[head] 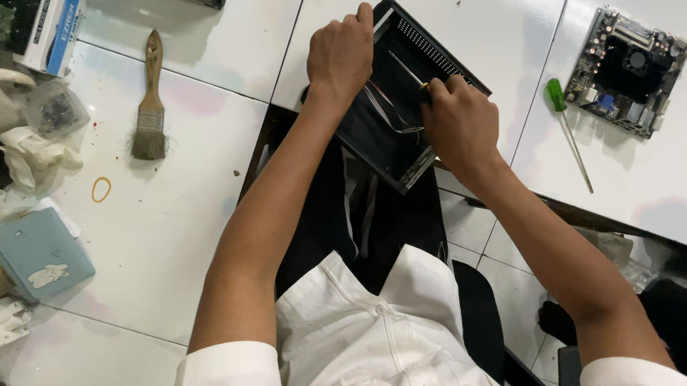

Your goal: The person uses a screwdriver to secure a motherboard into a computer case. They place the motherboard inside the case, align it with the screw holes, and then tighten several screws to fasten it in place.

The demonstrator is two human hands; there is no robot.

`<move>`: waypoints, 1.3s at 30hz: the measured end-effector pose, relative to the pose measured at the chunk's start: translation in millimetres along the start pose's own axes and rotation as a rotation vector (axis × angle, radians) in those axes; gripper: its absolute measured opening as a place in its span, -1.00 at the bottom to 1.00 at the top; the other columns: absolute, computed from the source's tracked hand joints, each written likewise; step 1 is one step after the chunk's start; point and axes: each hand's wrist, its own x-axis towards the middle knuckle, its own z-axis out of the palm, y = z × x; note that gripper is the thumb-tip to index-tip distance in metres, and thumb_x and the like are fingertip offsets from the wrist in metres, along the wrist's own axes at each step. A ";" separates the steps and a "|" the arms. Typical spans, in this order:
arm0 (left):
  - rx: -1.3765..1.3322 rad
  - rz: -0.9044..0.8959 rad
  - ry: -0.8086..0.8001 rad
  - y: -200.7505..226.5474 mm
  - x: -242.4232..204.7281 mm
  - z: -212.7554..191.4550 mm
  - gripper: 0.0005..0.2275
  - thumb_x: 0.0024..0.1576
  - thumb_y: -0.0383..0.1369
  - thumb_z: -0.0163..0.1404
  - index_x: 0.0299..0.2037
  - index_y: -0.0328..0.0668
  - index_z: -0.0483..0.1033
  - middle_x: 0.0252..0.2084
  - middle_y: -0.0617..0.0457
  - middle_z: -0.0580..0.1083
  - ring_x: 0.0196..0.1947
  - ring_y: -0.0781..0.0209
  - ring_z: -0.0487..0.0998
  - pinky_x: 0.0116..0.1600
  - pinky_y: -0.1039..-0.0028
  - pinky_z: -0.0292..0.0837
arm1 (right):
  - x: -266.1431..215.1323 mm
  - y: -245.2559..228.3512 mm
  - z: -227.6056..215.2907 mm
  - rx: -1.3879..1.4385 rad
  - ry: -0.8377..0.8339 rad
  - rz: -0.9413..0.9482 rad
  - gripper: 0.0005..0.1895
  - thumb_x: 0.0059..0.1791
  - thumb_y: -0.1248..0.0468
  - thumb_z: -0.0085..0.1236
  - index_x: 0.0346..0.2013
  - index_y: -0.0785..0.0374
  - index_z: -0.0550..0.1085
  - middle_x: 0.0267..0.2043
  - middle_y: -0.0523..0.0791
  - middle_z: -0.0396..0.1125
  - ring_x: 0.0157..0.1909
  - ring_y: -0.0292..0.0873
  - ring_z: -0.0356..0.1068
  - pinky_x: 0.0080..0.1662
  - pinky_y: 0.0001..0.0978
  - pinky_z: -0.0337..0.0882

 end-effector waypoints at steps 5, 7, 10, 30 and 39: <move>-0.012 0.006 -0.019 1.7 -1.9 -9.0 -0.71 0.13 -0.52 0.12 0.03 -0.18 0.39 -0.47 0.09 0.50 -0.58 0.10 0.56 -0.54 0.28 0.49 | 7.0 -4.2 2.5 -0.054 0.007 0.037 -0.76 0.14 0.08 0.25 -0.23 0.15 0.46 -0.32 -0.12 0.38 -0.52 0.09 0.45 -0.59 -0.05 0.33; -0.016 -0.003 -0.041 1.1 -0.7 -8.8 -0.69 0.14 -0.52 0.12 0.07 -0.22 0.39 -0.44 0.07 0.51 -0.55 0.08 0.56 -0.52 0.26 0.51 | 6.1 -3.7 -9.3 0.041 -0.058 0.075 -0.75 0.18 0.10 0.16 -0.27 0.18 0.45 -0.29 -0.07 0.39 -0.49 0.19 0.45 -0.56 0.05 0.36; -0.059 -0.019 0.003 -2.4 -0.9 -0.5 -0.80 0.13 -0.57 0.06 -0.12 -0.13 0.36 -0.55 0.11 0.41 -0.66 0.11 0.47 -0.59 0.27 0.44 | 4.1 -5.1 -28.8 0.159 -0.041 0.025 -0.85 0.14 0.22 0.23 -0.20 0.23 0.48 -0.27 -0.03 0.40 -0.42 0.11 0.42 -0.50 -0.03 0.40; -0.335 -0.243 -0.301 -21.2 -78.6 -97.9 -0.65 0.18 -0.36 0.13 0.18 -0.24 0.54 -0.15 -0.20 0.60 -0.15 -0.31 0.71 -0.10 -0.11 0.67 | -46.0 108.9 2.0 0.597 0.194 0.279 -0.58 0.03 0.54 0.46 0.16 0.63 0.57 -0.15 0.31 0.47 -0.21 0.22 0.52 -0.34 -0.15 0.59; -0.509 -0.217 -0.094 -25.5 -44.0 -92.1 -0.66 0.19 -0.45 0.19 0.19 -0.15 0.58 -0.17 -0.18 0.64 -0.15 -0.24 0.73 -0.09 0.00 0.69 | -24.9 116.9 20.2 0.447 0.324 0.209 -0.61 0.04 0.41 0.48 0.14 0.49 0.60 -0.11 0.15 0.43 -0.15 0.13 0.48 -0.25 -0.18 0.54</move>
